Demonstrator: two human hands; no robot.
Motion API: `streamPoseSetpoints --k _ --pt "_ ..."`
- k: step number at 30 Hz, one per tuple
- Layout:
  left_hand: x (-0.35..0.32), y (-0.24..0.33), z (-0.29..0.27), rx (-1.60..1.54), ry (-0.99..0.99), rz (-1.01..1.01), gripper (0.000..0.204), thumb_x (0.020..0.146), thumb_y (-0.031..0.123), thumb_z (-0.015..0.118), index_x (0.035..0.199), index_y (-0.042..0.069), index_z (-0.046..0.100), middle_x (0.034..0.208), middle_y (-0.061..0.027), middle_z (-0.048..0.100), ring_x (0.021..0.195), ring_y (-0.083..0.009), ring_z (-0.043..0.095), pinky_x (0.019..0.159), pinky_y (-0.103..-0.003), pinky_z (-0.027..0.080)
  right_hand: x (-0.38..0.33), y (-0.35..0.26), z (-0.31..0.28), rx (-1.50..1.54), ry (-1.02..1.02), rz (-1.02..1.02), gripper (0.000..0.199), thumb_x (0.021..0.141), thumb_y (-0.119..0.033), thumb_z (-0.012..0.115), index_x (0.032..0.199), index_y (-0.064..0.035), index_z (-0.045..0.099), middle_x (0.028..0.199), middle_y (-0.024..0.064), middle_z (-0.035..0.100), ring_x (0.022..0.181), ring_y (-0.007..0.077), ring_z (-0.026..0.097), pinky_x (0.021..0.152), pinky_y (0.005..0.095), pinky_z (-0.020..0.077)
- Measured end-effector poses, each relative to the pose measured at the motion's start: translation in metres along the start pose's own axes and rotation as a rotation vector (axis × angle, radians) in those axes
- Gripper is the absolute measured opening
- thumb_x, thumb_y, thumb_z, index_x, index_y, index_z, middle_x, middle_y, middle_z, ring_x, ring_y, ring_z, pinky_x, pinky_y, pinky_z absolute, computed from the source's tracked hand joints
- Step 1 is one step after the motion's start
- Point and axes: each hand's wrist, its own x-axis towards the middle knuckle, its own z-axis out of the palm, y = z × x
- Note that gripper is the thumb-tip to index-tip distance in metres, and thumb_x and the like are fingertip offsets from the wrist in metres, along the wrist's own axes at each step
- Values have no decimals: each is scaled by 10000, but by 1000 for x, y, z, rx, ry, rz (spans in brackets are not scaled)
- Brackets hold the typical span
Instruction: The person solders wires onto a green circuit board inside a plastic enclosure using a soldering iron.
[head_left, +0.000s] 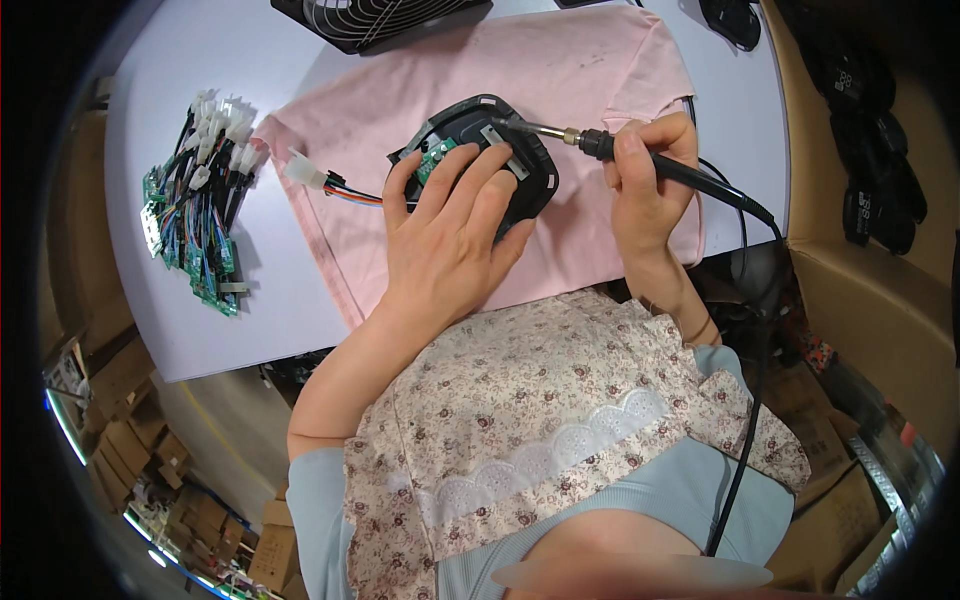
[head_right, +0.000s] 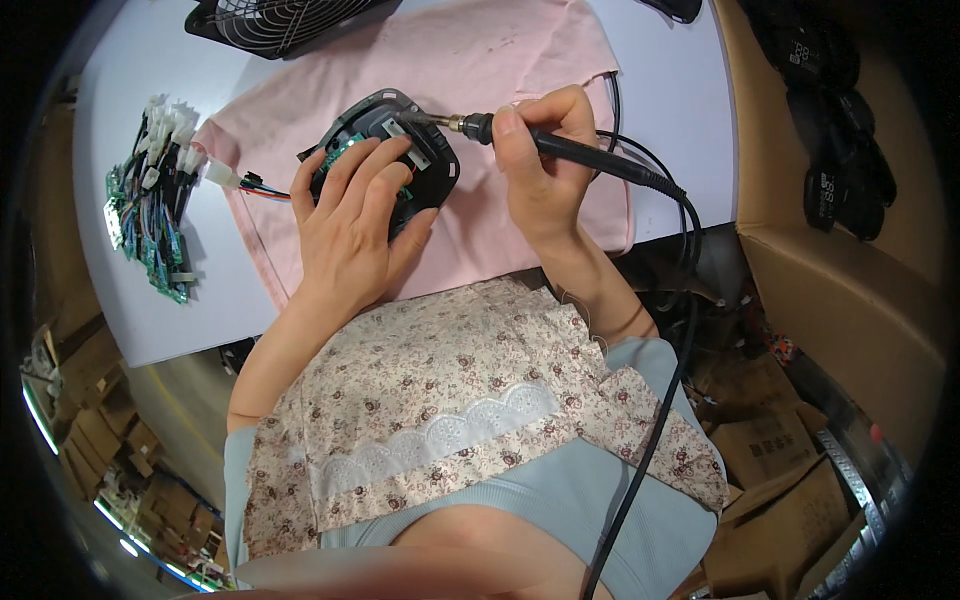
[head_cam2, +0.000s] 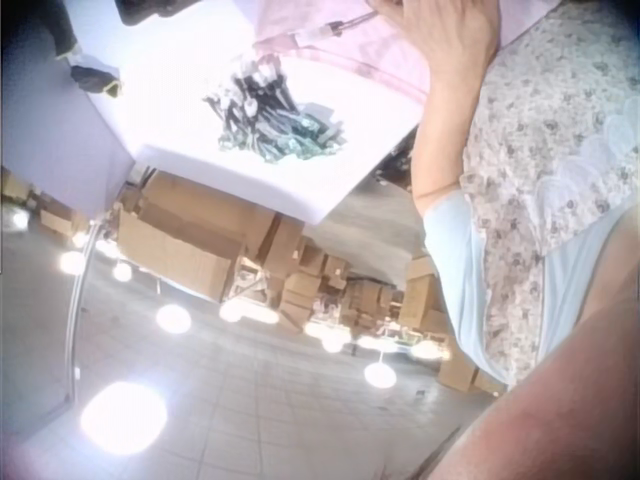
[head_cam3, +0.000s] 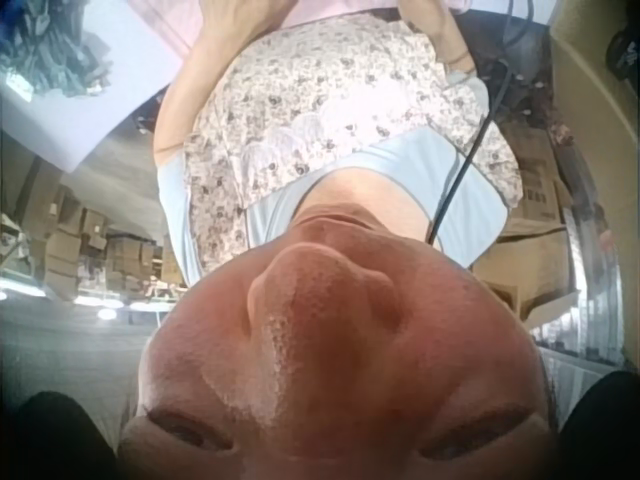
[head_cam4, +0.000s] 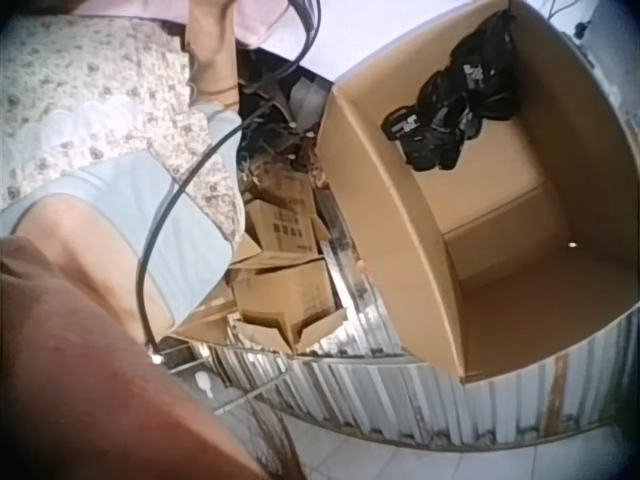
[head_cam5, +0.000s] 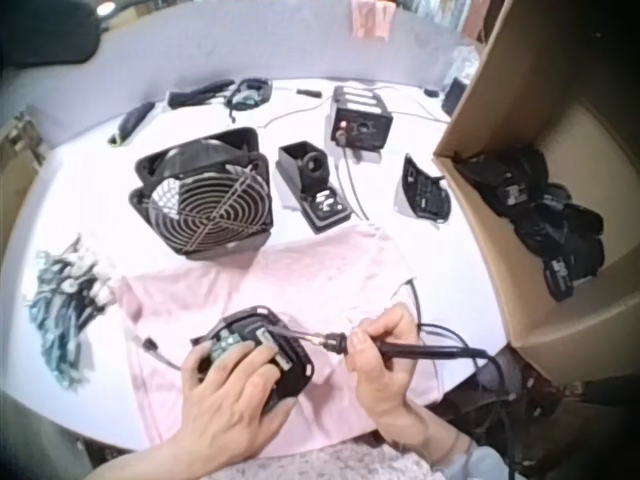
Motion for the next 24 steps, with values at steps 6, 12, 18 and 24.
streamPoseSetpoints --k 6,12,18,24 --pt "1 1 -2 1 -2 -3 425 845 301 840 1192 137 659 1406 -12 679 1322 -219 606 1192 -522 331 2 1 -1 -16 -38 11 204 1008 -59 718 1016 -54 514 815 -8 585 691 28 465 630 219 393" --pt "2 1 -2 -6 -11 5 435 844 280 838 1200 120 647 1428 -39 681 1332 -247 609 1197 -505 314 2 1 -2 -4 -34 43 200 1006 -69 722 1019 -54 523 816 -12 587 680 26 468 617 215 390" --pt "2 1 -1 7 -2 1 428 843 300 835 1199 133 665 1395 -12 680 1314 -217 605 1181 -519 341 3 1 -1 -2 -20 59 197 1008 -70 714 1014 -57 518 776 -12 579 640 30 468 584 217 383" --pt "3 2 -2 -12 -20 1 428 842 256 841 1191 114 640 1437 -52 682 1341 -265 609 1212 -499 297 4 0 -2 10 -34 64 197 1008 -65 708 1010 -59 510 775 -8 581 638 31 470 584 219 384"
